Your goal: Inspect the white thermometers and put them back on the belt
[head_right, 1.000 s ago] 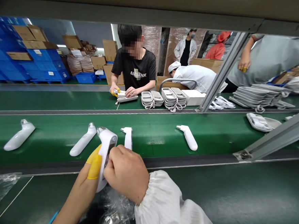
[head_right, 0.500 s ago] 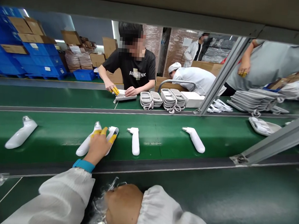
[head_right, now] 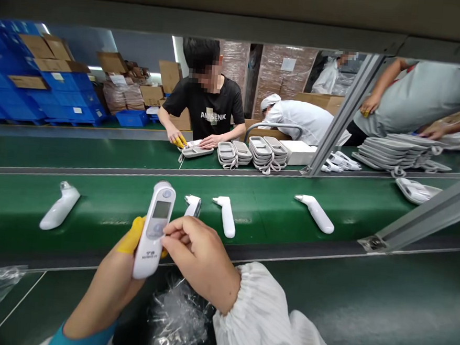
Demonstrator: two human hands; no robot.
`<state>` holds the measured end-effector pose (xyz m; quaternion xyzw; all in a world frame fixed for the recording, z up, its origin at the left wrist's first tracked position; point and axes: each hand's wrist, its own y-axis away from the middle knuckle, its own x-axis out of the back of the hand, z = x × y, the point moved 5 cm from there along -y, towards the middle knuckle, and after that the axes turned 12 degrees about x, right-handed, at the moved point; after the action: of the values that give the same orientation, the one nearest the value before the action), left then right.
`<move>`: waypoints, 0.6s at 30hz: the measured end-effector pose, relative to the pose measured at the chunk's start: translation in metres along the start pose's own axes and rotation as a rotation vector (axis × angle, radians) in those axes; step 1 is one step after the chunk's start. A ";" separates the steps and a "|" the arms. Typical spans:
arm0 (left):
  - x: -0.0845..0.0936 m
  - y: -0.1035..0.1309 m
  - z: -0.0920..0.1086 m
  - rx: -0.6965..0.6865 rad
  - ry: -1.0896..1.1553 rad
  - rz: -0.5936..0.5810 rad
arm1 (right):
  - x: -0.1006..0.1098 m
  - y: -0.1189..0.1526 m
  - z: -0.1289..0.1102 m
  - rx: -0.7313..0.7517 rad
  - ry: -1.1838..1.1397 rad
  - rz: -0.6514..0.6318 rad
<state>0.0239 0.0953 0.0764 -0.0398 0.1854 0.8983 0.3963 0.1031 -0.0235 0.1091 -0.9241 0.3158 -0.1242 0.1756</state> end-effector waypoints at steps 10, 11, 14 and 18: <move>-0.005 0.020 -0.016 0.001 -0.063 0.006 | 0.001 0.000 0.004 -0.115 -0.147 -0.025; -0.004 0.020 -0.016 -0.023 -0.082 0.013 | 0.001 -0.001 0.004 -0.116 -0.138 -0.029; -0.003 0.022 -0.017 -0.048 -0.115 0.016 | 0.002 -0.002 0.005 -0.122 -0.146 -0.040; -0.003 0.024 -0.016 0.008 -0.114 0.015 | 0.000 -0.003 0.007 -0.155 -0.251 -0.090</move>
<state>0.0071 0.0725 0.0696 0.0147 0.1665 0.9013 0.3998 0.1069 -0.0191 0.1041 -0.9564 0.2585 0.0091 0.1359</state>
